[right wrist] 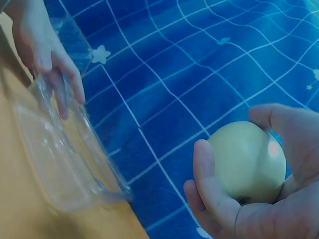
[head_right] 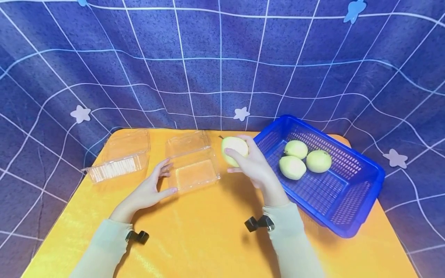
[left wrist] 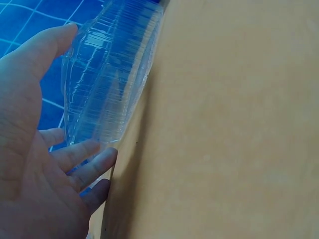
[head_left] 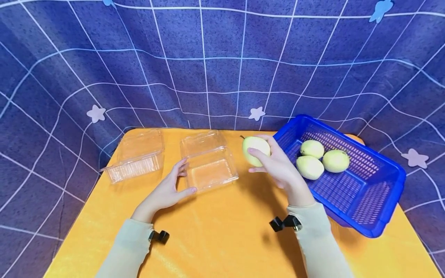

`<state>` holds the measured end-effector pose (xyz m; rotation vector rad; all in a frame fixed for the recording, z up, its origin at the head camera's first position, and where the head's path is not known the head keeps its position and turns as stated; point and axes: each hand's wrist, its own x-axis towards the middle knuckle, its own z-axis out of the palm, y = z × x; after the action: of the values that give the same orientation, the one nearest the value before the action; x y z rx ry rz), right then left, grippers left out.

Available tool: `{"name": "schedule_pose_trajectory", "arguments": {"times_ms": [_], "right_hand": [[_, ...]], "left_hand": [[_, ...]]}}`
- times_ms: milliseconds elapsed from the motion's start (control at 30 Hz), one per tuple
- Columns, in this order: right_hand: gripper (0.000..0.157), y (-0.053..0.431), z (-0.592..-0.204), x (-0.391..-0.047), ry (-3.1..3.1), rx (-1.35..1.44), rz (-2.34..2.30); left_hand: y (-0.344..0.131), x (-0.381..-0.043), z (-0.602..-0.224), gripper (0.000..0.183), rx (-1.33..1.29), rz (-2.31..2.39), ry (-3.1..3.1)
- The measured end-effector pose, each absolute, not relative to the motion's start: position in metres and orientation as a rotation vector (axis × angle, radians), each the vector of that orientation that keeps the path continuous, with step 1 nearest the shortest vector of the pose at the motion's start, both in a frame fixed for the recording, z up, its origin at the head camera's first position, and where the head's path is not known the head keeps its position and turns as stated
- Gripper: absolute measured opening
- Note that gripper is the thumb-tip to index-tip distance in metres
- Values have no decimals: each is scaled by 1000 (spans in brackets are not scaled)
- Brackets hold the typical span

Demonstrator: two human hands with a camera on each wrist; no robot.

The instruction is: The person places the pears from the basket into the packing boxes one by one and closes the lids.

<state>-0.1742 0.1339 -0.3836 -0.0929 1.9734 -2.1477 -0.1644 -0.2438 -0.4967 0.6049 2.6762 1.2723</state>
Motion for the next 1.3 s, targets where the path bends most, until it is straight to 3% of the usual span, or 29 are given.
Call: {"name": "schedule_pose_trajectory", "arguments": {"times_ms": [233,667,1300], "right_hand": [[74,106,-398,-184,1899,-77,-2200],[71,94,-431,-193,2192,-132,-2134],[76,66,-439,-186,2556,-298,-1875]], "left_hand": [[-244,-165,-498,111,599,1316,2651],[-244,-165,-499,110,597,1335,2640],[-244,-165,-496,111,587,1330,2641]]}}
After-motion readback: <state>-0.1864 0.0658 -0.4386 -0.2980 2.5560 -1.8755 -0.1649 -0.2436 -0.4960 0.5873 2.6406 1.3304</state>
